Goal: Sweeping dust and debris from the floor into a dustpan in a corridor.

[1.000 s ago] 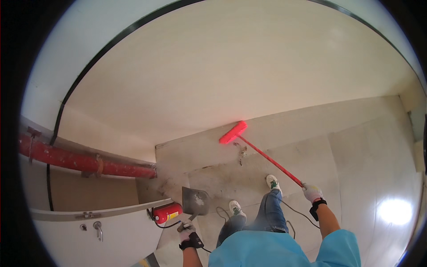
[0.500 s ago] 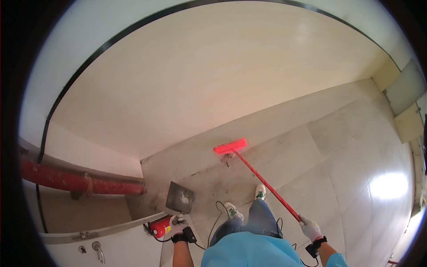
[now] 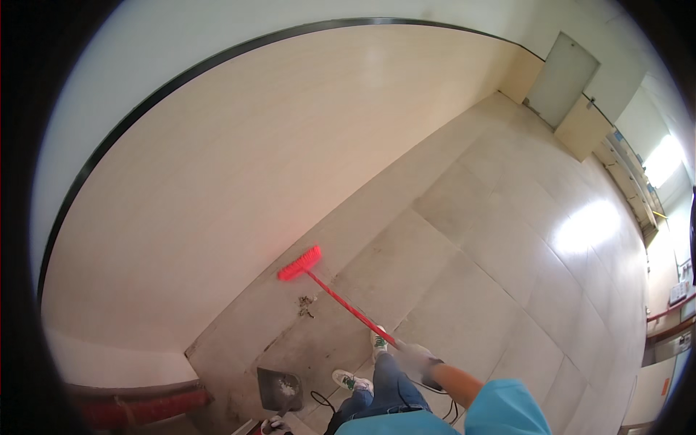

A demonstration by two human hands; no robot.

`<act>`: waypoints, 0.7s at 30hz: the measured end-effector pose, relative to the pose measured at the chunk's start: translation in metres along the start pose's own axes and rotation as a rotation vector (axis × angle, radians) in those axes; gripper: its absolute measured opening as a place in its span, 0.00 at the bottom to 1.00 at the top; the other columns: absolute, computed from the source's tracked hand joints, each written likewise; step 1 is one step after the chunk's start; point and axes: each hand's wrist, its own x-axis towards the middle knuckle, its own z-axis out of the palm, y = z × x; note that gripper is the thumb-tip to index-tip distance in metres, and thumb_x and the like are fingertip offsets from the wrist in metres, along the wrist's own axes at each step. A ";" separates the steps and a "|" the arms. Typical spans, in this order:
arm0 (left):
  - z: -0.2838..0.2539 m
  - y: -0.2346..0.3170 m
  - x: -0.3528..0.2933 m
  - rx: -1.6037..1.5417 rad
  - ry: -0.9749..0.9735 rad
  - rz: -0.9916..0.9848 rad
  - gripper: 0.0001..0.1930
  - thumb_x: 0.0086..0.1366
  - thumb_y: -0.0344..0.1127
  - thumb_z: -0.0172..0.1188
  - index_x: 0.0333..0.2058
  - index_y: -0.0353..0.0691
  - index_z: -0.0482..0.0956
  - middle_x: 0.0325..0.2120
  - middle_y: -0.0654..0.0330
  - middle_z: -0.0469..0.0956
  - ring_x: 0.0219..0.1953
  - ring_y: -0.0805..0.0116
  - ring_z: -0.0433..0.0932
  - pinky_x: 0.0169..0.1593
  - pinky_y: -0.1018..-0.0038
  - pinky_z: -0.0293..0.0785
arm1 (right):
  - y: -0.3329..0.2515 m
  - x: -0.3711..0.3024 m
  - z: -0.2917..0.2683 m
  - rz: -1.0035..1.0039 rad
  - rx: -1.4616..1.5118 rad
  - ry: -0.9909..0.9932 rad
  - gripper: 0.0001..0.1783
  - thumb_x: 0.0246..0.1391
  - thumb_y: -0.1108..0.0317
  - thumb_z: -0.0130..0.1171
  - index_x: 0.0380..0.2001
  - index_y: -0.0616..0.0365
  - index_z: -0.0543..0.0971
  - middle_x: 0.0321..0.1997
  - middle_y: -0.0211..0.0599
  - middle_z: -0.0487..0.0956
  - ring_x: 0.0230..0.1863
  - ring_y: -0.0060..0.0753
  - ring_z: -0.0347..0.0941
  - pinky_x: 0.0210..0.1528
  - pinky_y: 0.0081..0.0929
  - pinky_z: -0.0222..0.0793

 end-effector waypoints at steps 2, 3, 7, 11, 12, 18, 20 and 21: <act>-0.018 0.008 0.008 0.006 -0.002 0.037 0.06 0.49 0.30 0.54 0.23 0.39 0.66 0.19 0.62 0.64 0.23 0.66 0.66 0.29 0.70 0.67 | 0.070 0.000 0.058 -0.017 -0.040 0.027 0.20 0.54 0.57 0.35 0.51 0.44 0.61 0.40 0.55 0.72 0.43 0.54 0.69 0.43 0.43 0.64; -0.016 0.010 0.031 0.016 -0.002 -0.001 0.06 0.49 0.31 0.54 0.23 0.39 0.66 0.19 0.62 0.65 0.23 0.66 0.66 0.29 0.70 0.67 | 0.084 -0.032 0.055 0.073 -0.046 0.013 0.21 0.54 0.57 0.35 0.52 0.44 0.61 0.41 0.53 0.72 0.43 0.53 0.69 0.43 0.42 0.63; -0.120 0.042 0.027 0.331 -0.045 0.787 0.09 0.50 0.37 0.53 0.29 0.40 0.70 0.21 0.60 0.69 0.25 0.68 0.69 0.33 0.77 0.69 | 0.108 -0.102 0.035 0.018 -0.172 0.069 0.21 0.52 0.58 0.38 0.51 0.40 0.66 0.38 0.45 0.75 0.38 0.48 0.72 0.39 0.40 0.66; -0.074 -0.021 0.044 0.413 0.151 0.799 0.03 0.47 0.30 0.53 0.23 0.41 0.71 0.23 0.59 0.71 0.25 0.66 0.70 0.31 0.75 0.70 | 0.095 -0.159 -0.046 0.177 -0.376 0.012 0.21 0.53 0.57 0.38 0.52 0.30 0.63 0.32 0.47 0.75 0.34 0.48 0.72 0.37 0.39 0.66; -0.065 -0.025 0.037 0.084 0.024 0.641 0.03 0.46 0.31 0.53 0.21 0.40 0.70 0.21 0.59 0.69 0.23 0.66 0.68 0.26 0.77 0.69 | 0.098 -0.153 -0.052 0.075 -0.389 0.042 0.21 0.53 0.57 0.38 0.53 0.30 0.63 0.31 0.47 0.75 0.33 0.48 0.72 0.36 0.39 0.67; 0.027 -0.111 -0.001 -0.198 0.304 0.550 0.07 0.45 0.28 0.54 0.18 0.40 0.62 0.18 0.59 0.65 0.19 0.67 0.66 0.18 0.81 0.68 | 0.015 -0.065 -0.082 -0.135 -0.431 0.004 0.21 0.53 0.62 0.39 0.52 0.35 0.64 0.31 0.50 0.75 0.33 0.50 0.72 0.35 0.41 0.66; 0.044 -0.064 0.009 -0.209 0.231 0.587 0.07 0.49 0.29 0.52 0.20 0.40 0.62 0.17 0.59 0.65 0.19 0.66 0.67 0.18 0.80 0.69 | -0.036 0.009 -0.032 -0.233 -0.463 0.076 0.22 0.52 0.63 0.39 0.51 0.35 0.64 0.32 0.48 0.75 0.33 0.49 0.72 0.34 0.41 0.66; 0.040 -0.057 0.009 -0.237 0.244 0.587 0.07 0.49 0.29 0.52 0.20 0.40 0.62 0.17 0.59 0.65 0.19 0.66 0.67 0.18 0.80 0.69 | -0.049 0.032 -0.025 -0.289 -0.504 0.095 0.22 0.51 0.63 0.38 0.51 0.35 0.65 0.32 0.47 0.75 0.33 0.49 0.72 0.34 0.41 0.66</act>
